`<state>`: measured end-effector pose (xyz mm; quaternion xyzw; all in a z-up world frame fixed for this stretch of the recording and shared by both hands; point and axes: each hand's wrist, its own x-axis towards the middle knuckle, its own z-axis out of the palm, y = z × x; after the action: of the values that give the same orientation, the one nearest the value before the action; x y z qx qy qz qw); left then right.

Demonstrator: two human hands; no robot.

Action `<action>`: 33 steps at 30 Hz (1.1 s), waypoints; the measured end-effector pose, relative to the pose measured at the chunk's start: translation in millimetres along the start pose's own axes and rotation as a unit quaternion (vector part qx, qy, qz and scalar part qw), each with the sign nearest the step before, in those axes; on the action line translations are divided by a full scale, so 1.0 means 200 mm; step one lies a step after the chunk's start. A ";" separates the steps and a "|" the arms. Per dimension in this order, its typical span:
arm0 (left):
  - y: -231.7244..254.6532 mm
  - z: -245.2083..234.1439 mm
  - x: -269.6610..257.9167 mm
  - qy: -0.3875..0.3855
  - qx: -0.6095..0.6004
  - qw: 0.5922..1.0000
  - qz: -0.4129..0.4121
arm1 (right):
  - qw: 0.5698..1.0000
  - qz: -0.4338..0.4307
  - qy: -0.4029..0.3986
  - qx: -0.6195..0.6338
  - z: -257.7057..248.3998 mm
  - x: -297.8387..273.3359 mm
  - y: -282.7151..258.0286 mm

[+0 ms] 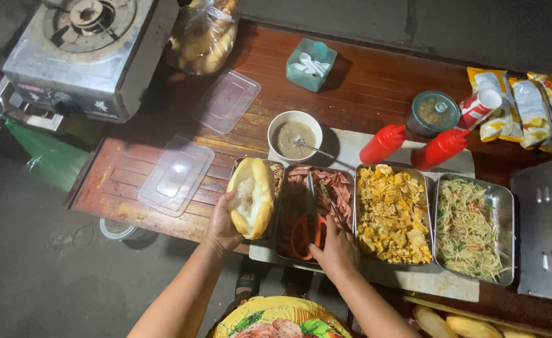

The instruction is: The person prepares sandwiches by spreading sauce on sliced baguettes and adding various fillings including sliced meats, fried eggs, and shredded vegetables. They use tongs to place ingredients and scissors to cut the bread, then wrap the finished sandwiches in plastic bags.

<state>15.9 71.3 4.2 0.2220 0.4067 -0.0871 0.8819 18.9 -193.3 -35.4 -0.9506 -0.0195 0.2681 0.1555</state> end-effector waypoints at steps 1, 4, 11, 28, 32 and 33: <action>0.00 0.00 0.00 -0.002 0.012 1.000 -0.005 | 1.000 0.006 -0.002 0.006 0.05 0.05 0.03; 0.02 0.02 0.01 -0.006 0.027 1.000 -0.010 | 1.000 0.013 0.005 0.022 0.12 0.12 0.07; 0.13 0.07 -0.01 -0.023 0.030 0.999 -0.028 | 0.987 0.058 0.074 0.130 0.00 0.03 -0.02; 0.24 0.02 0.20 -0.186 0.024 0.977 -0.101 | 0.765 0.066 0.046 0.639 -0.20 -0.30 -0.32; 0.22 0.03 0.21 -0.186 0.026 0.977 -0.103 | 0.762 0.069 0.041 0.643 -0.17 -0.29 -0.32; 0.22 0.04 0.21 -0.186 0.026 0.977 -0.103 | 0.762 0.068 0.041 0.643 -0.17 -0.29 -0.32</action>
<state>62.8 108.3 -8.8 0.1815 0.2538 -0.2275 0.9224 -9.3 -150.0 40.6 -0.6367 0.2285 0.1888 0.7118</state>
